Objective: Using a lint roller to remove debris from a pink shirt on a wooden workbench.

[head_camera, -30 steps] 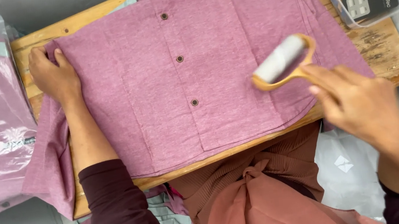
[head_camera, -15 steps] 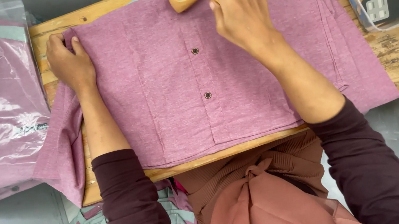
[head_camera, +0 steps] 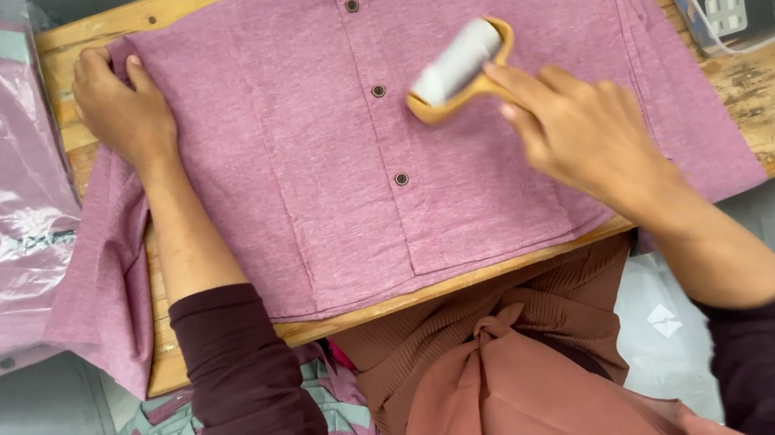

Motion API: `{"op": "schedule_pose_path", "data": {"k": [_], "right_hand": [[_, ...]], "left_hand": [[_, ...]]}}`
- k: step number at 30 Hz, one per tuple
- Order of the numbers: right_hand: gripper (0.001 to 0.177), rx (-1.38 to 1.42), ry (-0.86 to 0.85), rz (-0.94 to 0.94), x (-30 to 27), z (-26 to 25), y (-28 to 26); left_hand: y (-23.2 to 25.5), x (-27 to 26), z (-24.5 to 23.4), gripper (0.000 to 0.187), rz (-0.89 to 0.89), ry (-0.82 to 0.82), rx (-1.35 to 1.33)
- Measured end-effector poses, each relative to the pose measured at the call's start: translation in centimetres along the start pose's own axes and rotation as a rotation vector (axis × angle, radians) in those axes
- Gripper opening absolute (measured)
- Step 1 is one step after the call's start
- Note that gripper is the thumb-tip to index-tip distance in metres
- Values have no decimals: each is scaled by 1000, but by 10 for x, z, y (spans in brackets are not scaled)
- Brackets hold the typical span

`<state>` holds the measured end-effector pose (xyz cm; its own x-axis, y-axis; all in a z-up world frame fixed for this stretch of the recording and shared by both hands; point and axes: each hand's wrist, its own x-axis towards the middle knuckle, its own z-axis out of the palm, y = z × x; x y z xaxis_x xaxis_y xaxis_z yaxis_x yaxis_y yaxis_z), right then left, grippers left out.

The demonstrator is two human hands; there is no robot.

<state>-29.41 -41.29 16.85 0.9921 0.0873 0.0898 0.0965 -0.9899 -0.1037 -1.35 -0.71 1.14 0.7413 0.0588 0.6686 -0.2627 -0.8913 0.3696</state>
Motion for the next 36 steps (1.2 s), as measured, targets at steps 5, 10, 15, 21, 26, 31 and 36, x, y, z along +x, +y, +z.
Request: {"op": "schedule_pose_path", "data": {"k": [5, 10, 15, 21, 26, 31, 36], "right_hand": [[40, 147, 130, -34, 80, 32, -12], [40, 85, 181, 1, 98, 44, -21], [44, 161, 129, -45, 29, 23, -13], [46, -153, -109, 17, -44, -33, 14], [41, -149, 64, -62, 17, -7, 29], [37, -8, 247, -94, 119, 35, 10], [21, 72, 326, -27, 167, 61, -2]], "left_hand": [[2, 1, -3, 21, -41, -27, 0], [0, 1, 0, 21, -44, -29, -15], [-1, 0, 1, 22, -36, -9, -40], [-2, 1, 2, 22, 0, -3, -12], [-1, 0, 3, 22, -3, -1, -6], [2, 1, -2, 19, -54, -22, -23], [1, 3, -4, 21, -50, -14, -66]]}}
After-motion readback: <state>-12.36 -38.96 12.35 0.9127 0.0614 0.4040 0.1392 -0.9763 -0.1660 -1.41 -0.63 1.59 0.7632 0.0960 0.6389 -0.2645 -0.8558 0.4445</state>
